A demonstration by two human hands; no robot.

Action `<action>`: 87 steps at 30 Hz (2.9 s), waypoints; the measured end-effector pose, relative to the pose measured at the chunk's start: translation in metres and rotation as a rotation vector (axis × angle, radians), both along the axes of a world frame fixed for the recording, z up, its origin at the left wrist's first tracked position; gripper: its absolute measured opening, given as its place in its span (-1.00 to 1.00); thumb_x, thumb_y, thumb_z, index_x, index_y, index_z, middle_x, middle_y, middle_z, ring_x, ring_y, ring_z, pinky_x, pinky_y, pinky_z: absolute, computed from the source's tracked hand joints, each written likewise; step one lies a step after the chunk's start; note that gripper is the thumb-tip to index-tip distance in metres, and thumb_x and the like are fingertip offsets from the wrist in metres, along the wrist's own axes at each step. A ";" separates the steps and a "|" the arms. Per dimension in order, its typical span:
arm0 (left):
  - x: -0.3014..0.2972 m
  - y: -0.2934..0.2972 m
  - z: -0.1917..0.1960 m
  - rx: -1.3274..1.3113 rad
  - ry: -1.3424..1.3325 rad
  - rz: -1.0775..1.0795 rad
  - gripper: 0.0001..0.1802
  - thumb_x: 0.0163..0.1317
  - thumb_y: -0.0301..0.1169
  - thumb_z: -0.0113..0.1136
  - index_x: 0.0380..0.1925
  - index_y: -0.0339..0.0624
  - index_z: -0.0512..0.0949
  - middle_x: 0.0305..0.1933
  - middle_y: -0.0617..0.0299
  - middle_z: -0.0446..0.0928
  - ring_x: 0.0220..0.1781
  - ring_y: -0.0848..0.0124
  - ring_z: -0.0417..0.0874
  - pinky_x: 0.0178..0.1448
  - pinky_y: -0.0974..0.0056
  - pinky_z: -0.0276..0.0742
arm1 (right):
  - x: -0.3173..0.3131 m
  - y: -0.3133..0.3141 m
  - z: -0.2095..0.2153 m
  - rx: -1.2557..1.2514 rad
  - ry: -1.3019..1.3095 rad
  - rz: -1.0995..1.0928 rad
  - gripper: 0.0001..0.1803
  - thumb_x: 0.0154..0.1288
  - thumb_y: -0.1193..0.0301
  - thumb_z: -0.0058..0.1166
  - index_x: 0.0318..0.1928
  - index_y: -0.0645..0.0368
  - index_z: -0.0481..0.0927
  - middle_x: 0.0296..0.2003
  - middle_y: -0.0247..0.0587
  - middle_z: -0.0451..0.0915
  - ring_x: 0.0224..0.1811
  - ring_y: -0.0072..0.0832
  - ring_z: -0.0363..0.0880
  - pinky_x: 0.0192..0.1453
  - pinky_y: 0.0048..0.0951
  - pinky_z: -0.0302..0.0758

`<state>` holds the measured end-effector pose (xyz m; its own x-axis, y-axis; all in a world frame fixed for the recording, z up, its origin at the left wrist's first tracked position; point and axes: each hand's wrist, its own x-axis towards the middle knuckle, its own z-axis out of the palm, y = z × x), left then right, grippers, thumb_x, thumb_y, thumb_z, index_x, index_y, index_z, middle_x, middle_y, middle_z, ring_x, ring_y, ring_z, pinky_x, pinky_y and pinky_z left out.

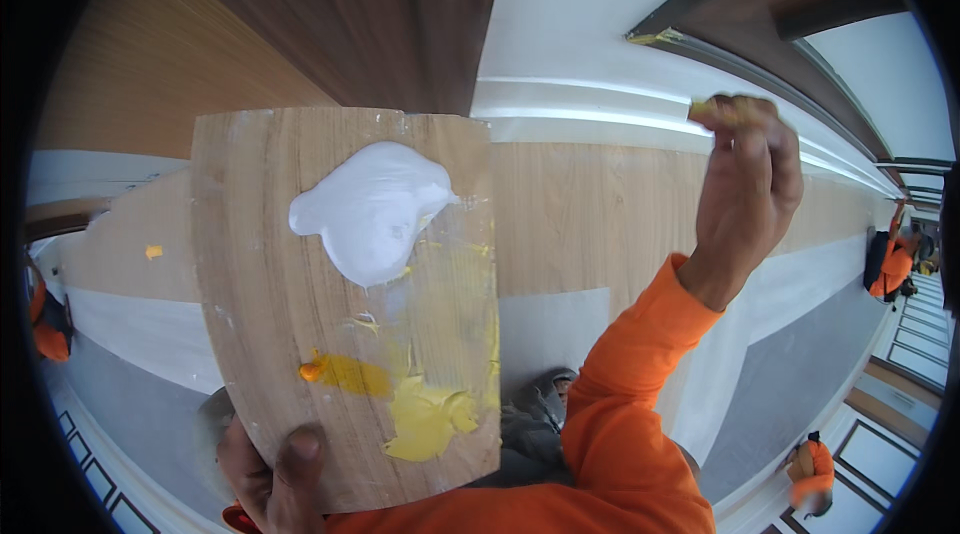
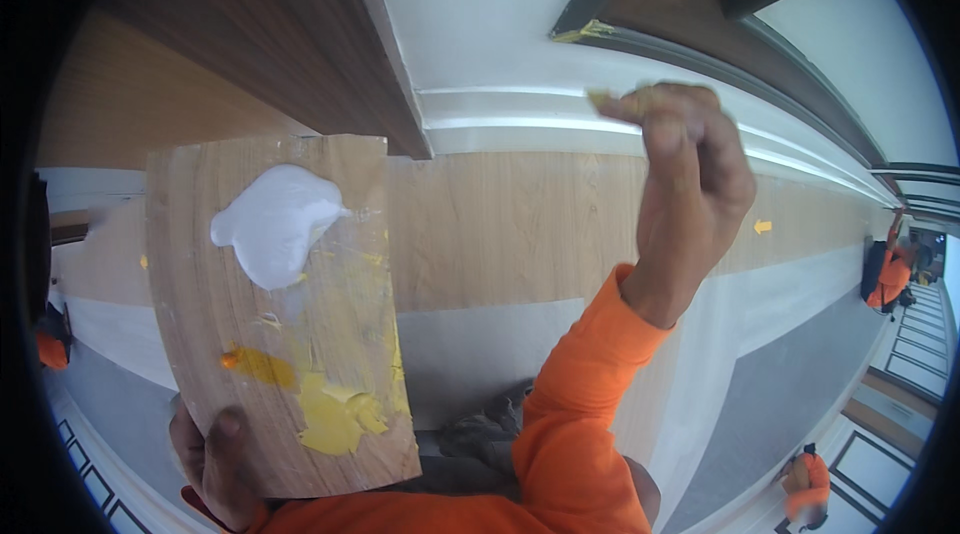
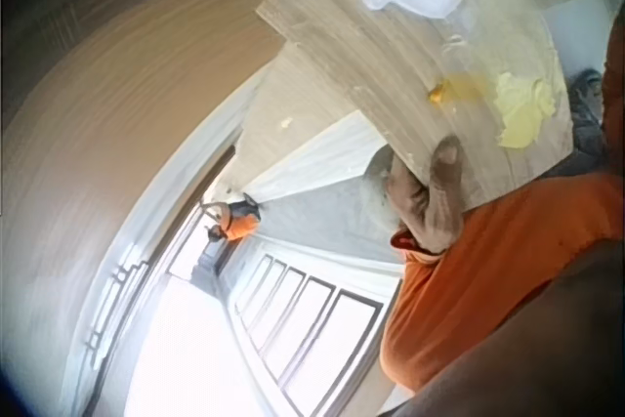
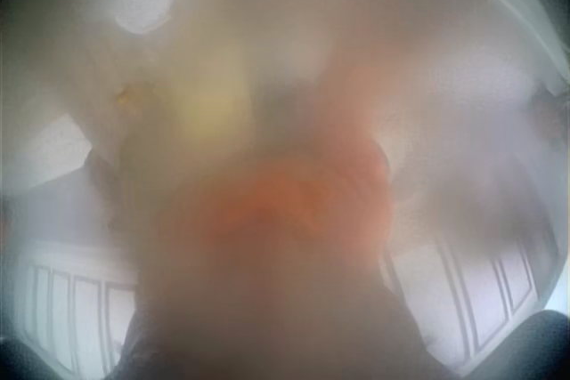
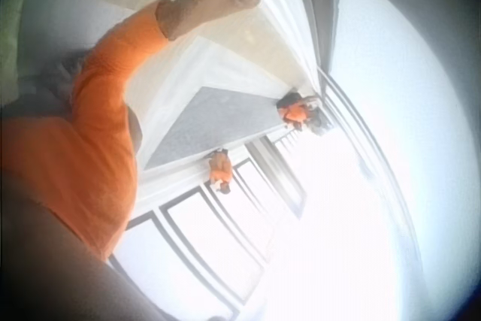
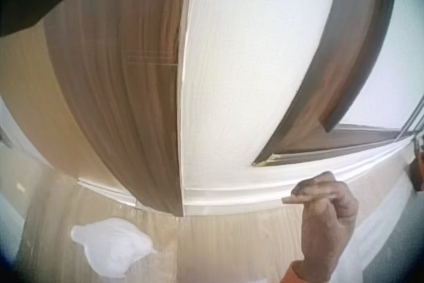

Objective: The person applies yellow caulk to the seams between the wall and the wooden trim using a small putty knife. They repeatedly scoop caulk from a wooden board and smooth it into the gaps along the baseboard and door frame.

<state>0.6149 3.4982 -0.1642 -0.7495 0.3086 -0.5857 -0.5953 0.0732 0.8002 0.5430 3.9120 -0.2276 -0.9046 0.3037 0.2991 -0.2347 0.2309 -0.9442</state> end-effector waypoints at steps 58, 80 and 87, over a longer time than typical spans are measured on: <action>0.122 0.018 0.126 -0.044 -0.051 0.460 -0.34 0.28 -0.27 0.13 0.30 -0.50 0.39 0.08 -0.06 0.63 0.02 0.21 0.71 0.14 0.21 0.60 | 0.165 -0.183 0.071 -1.505 -0.248 0.356 -0.65 0.46 0.58 0.12 0.20 0.33 0.48 -0.04 -0.13 0.68 -0.02 -0.46 0.73 0.12 -0.36 0.73; 0.417 0.384 0.030 -0.096 -0.125 0.469 -0.23 0.24 -0.08 0.26 0.33 -0.39 0.40 0.22 -0.06 0.53 0.18 0.11 0.57 0.24 0.04 0.51 | 0.430 0.279 0.099 -0.042 0.346 0.203 -0.74 0.32 0.54 0.25 0.00 0.32 0.62 -0.33 -0.23 0.73 -0.26 -0.57 0.71 -0.18 -0.52 0.64; 0.421 0.384 0.024 -0.142 -0.145 0.510 -0.17 0.20 -0.01 0.30 0.34 -0.36 0.40 0.32 -0.09 0.47 0.29 0.05 0.51 0.30 -0.03 0.48 | 0.442 0.317 0.126 0.322 0.182 0.247 -0.75 0.30 0.50 0.29 -0.04 0.32 0.63 -0.30 -0.19 0.75 -0.28 -0.54 0.74 -0.24 -0.52 0.59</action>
